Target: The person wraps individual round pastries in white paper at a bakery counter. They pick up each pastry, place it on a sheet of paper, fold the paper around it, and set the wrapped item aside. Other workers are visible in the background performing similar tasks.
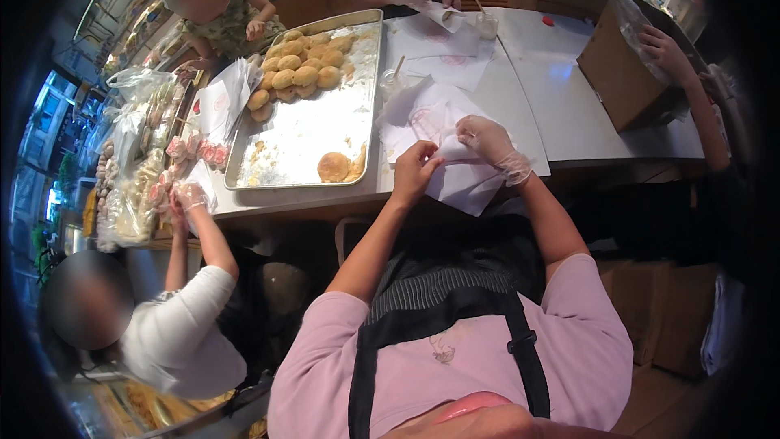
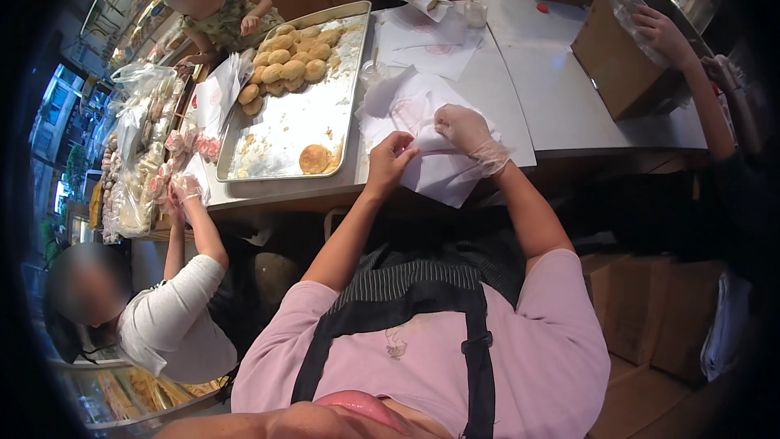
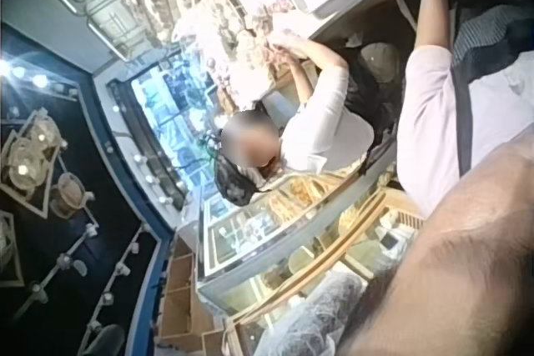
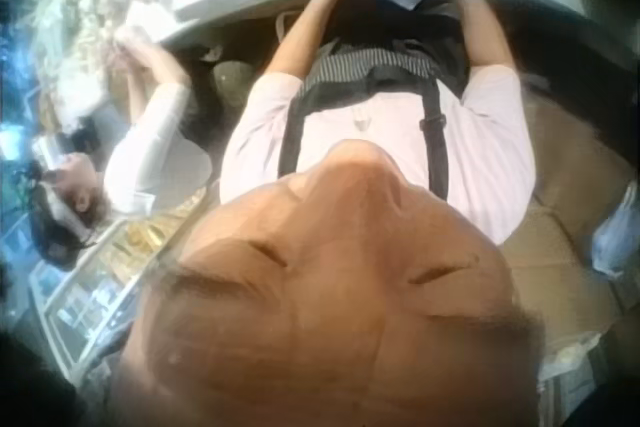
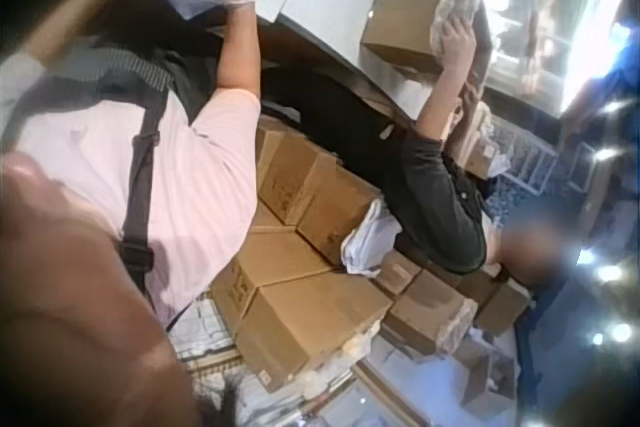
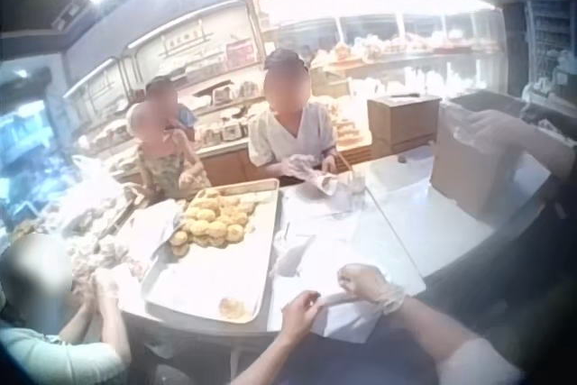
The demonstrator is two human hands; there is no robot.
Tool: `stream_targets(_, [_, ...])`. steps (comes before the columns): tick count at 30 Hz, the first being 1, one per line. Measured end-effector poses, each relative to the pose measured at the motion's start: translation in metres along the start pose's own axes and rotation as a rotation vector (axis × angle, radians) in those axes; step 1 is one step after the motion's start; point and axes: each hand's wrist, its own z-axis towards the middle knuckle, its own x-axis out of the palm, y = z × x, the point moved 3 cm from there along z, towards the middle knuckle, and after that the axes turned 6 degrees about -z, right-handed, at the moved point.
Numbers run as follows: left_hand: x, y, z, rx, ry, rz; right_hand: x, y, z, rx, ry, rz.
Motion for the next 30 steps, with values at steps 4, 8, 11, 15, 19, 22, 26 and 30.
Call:
stream_targets(4, [0.005, -0.019, 0.003, 0.306, 0.230, 0.102, -0.001, -0.002, -0.004, 0.012, -0.052, 0.044])
stream_targets(8, [0.009, -0.026, -0.002, 0.588, 0.164, 0.274, -0.003, -0.001, -0.002, 0.007, 0.008, 0.062])
stream_targets(11, [0.013, -0.023, 0.000, 0.193, 0.021, 0.103, -0.006, 0.002, -0.001, -0.022, 0.032, 0.014])
stream_targets(15, [0.017, -0.030, 0.009, 0.228, -0.044, 0.267, -0.012, 0.015, 0.004, -0.009, 0.097, -0.105])
stream_targets(19, [0.024, -0.012, 0.018, 0.139, 0.034, 0.204, -0.015, 0.017, 0.003, -0.001, 0.032, -0.192])
stream_targets(22, [0.014, -0.010, 0.024, 0.138, 0.017, 0.201, -0.012, 0.025, 0.009, -0.045, 0.009, -0.274])
stream_targets(26, [0.006, -0.006, 0.029, 0.172, -0.063, 0.242, -0.005, 0.033, 0.013, -0.141, -0.076, -0.335])
stream_targets(30, [0.015, -0.005, 0.018, 0.130, -0.091, 0.236, -0.004, 0.035, 0.014, -0.150, -0.102, -0.403])
